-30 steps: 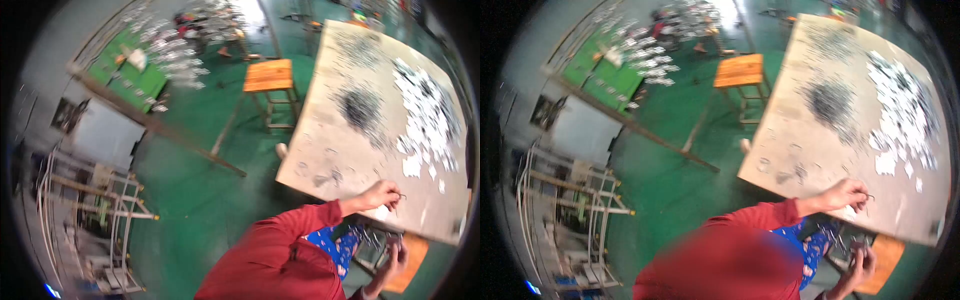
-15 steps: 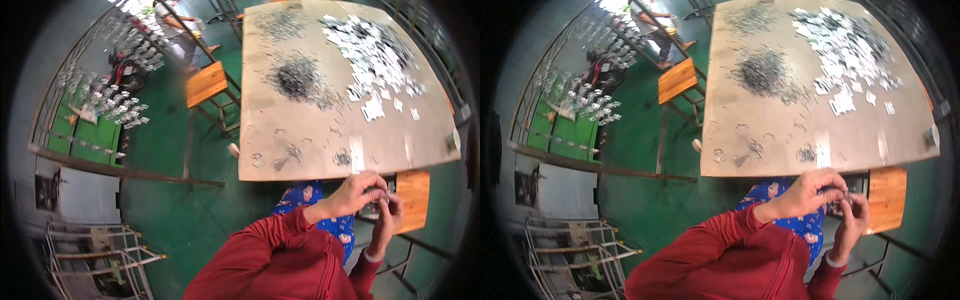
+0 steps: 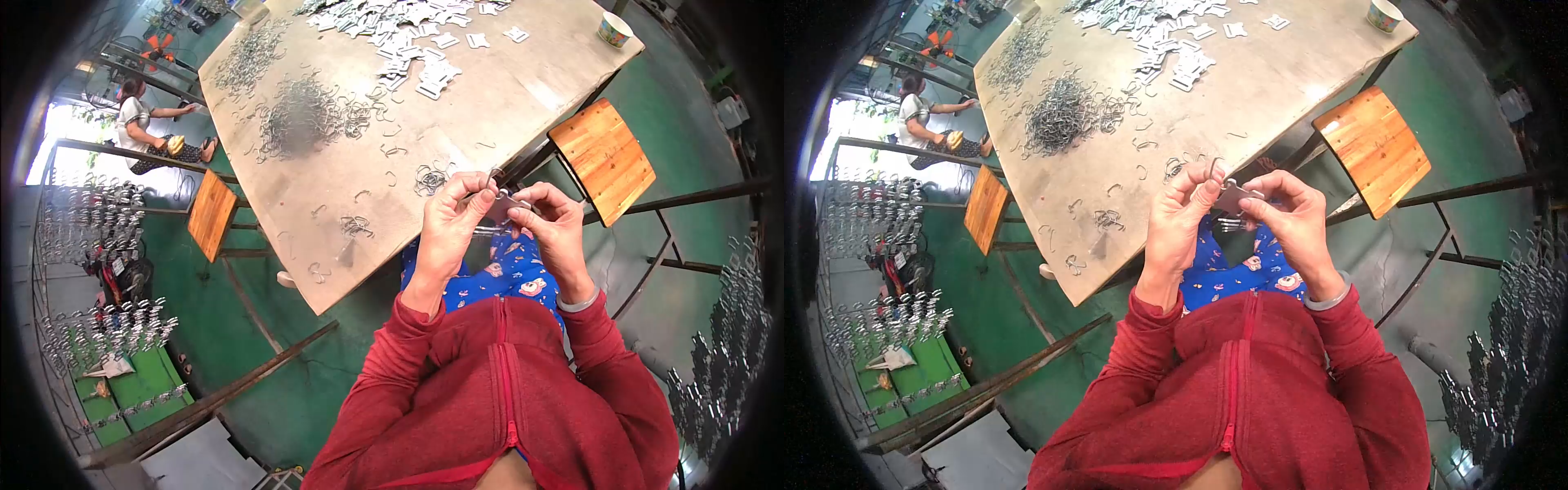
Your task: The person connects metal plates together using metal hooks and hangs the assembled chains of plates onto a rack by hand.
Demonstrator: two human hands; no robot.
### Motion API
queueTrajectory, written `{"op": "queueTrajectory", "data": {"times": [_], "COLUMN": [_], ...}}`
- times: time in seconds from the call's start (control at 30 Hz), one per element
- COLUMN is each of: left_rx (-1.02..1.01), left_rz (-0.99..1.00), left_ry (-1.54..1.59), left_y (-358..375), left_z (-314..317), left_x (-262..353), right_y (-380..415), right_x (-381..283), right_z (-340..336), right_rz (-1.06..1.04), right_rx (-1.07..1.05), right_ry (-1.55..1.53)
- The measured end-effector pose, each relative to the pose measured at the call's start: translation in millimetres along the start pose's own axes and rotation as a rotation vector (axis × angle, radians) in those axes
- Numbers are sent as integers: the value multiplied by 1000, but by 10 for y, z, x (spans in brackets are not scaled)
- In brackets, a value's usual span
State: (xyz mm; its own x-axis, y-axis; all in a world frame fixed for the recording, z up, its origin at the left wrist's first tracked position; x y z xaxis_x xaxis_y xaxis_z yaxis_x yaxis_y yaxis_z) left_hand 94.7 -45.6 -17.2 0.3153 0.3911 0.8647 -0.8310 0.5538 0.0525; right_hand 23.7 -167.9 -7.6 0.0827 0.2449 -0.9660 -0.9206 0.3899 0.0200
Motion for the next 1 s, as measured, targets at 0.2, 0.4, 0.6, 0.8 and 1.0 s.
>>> {"op": "queueTrajectory", "data": {"times": [0.2, 0.4, 0.6, 0.8, 1.0], "left_rx": [89, 116, 98, 111, 166], "left_rz": [41, 164, 145, 100, 373], "left_ry": [-18, -153, -92, -33, -440], "left_y": [58, 110, 51, 10, 129], "left_z": [26, 152, 191, 176, 247], "left_x": [-21, 76, 23, -26, 215], "right_y": [23, 24, -18, -7, 58], "right_x": [-98, -110, -78, -118, -173], "right_z": [-6, -48, -87, -67, -32], "right_rz": [-75, -184, -121, -154, -338], "right_rx": [39, 38, 65, 83, 24], "right_ry": [42, 42, 30, 153, 312]}}
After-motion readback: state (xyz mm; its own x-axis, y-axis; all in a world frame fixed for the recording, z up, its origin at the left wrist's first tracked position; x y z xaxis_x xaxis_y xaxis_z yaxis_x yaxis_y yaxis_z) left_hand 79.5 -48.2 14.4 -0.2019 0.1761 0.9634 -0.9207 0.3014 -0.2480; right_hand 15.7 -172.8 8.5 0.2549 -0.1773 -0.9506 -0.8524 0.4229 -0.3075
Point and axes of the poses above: each hand's wrist, its own y-axis away from the middle knuckle, its own z-axis out of the palm, x = y × z, the point moved 8 cm from there along -y, towards the middle knuckle, and after that the axes turned 1 degree about y, right-handed, at the moved point
